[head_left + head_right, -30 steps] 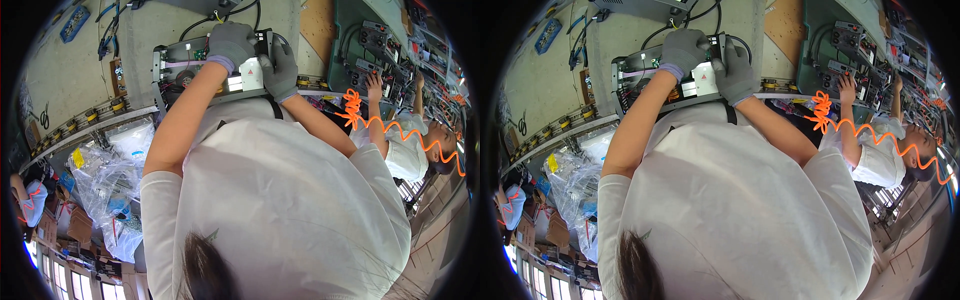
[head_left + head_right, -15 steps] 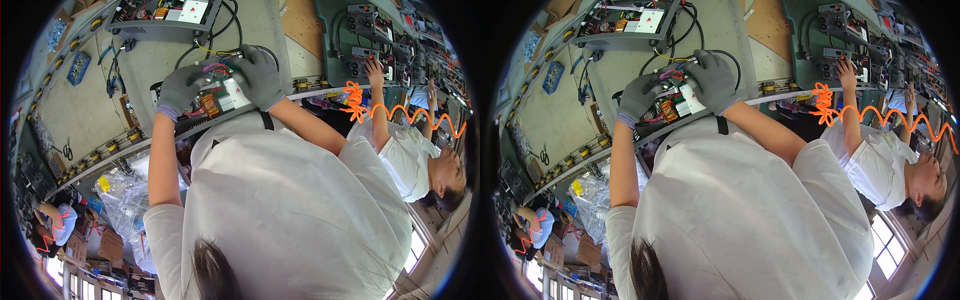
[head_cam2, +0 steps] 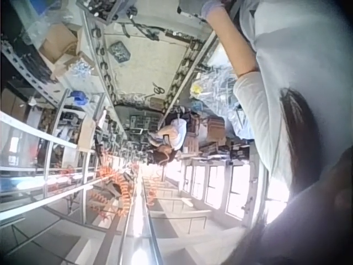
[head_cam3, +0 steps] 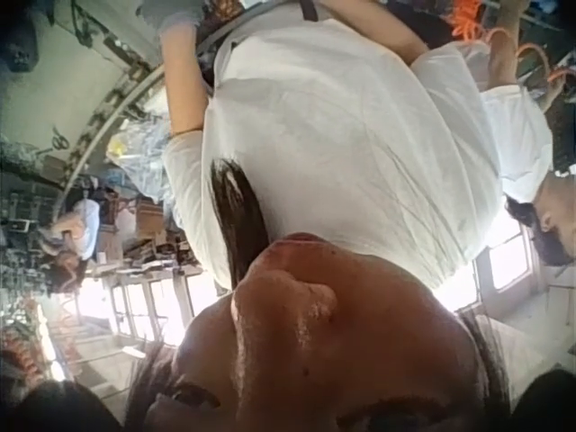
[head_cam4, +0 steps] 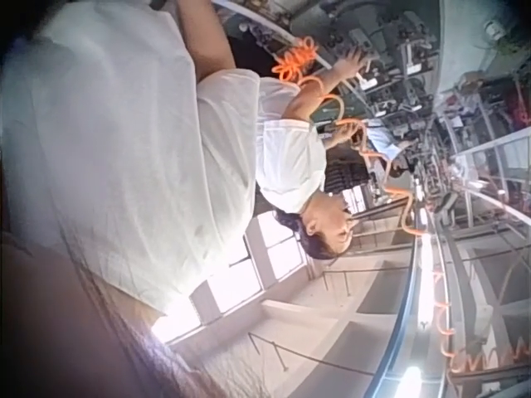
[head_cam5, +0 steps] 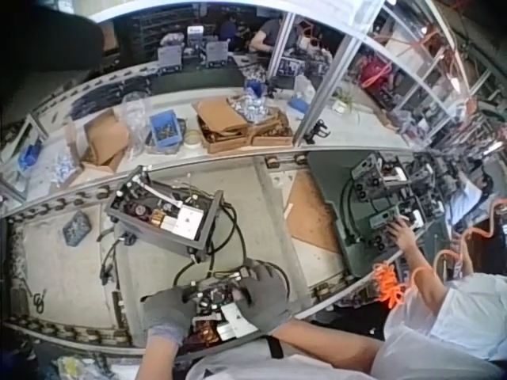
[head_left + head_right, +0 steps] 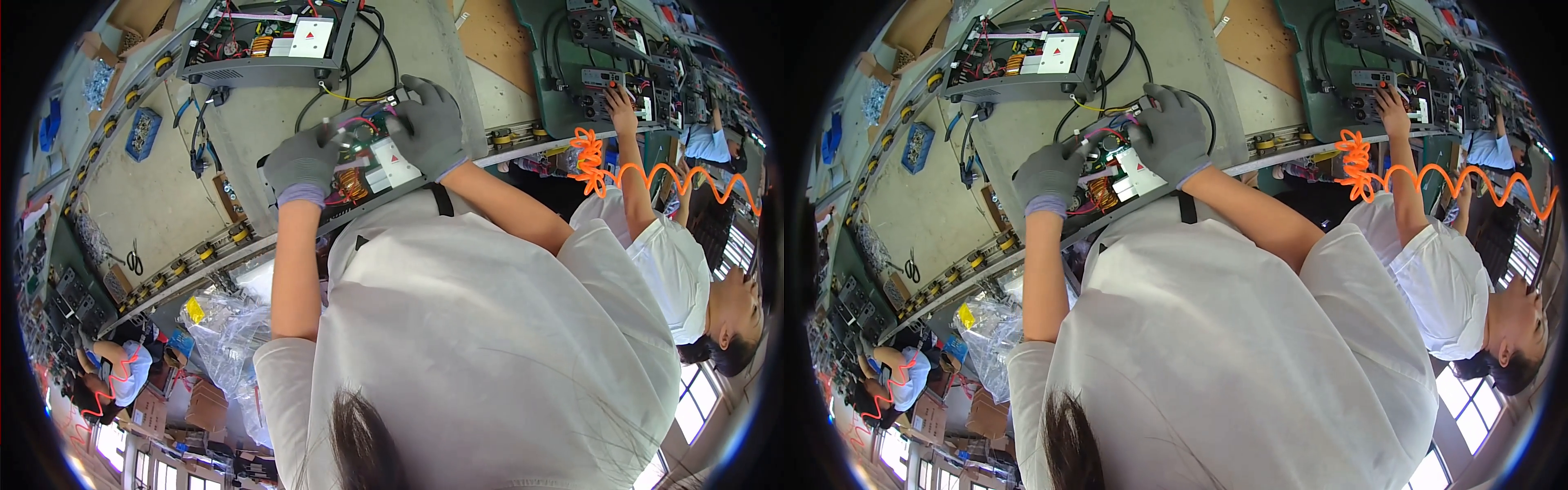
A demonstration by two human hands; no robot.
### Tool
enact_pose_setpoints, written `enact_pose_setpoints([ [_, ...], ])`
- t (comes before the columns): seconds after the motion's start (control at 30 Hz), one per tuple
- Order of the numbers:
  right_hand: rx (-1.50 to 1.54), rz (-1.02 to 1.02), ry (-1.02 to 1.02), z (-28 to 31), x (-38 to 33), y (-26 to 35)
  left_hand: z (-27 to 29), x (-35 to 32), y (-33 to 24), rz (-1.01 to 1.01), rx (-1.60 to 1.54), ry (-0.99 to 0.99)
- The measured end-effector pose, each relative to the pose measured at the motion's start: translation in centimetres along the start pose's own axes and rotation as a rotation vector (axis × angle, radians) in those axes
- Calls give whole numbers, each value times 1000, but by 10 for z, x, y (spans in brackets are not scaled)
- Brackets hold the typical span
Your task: The recorder is assembling internal components and wiring of a solar inverter unit.
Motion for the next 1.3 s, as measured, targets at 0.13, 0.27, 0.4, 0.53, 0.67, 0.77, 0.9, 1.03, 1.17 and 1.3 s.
enact_pose_setpoints([
  [0.13, 84, 3, -72, 13, -17, -5, 29, -14, -11, -89, 198, -715],
  [0.27, 103, -12, -60, 10, -23, -9, 20, -17, -44, -515, 51, -520],
  [0.4, 88, -3, -73, 11, -23, -6, -10, 8, -28, -414, -24, -242],
  [0.53, 109, -29, -36, 5, -23, -10, -14, 17, 14, -72, -481, -276],
  [0.67, 120, -20, -42, 6, -21, -9, 5, 13, 22, -84, 7, -573],
  [0.77, 108, -13, -53, 12, -18, -11, 25, -15, -9, -455, 319, -932],
  [0.9, 69, -49, 6, -7, -24, -21, -3, 0, -27, -841, 326, -520],
  [1.03, 70, -125, 82, -24, -29, -26, -17, 14, -11, -700, 113, -475],
  [1.17, 73, -77, 103, -6, -29, -14, -12, 1, -25, -716, -70, -454],
  [1.3, 112, -45, -4, 2, -29, -14, -6, 14, -31, -676, -162, -548],
])
Point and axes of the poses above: each hand's wrist, its own x-axis towards the middle knuckle, its own z-axis out of the back of the hand, y = z × x, the point moved 8 cm from there along x, towards the middle knuckle, and after that the axes turned 7 degrees about -z, right-handed, at the moved point
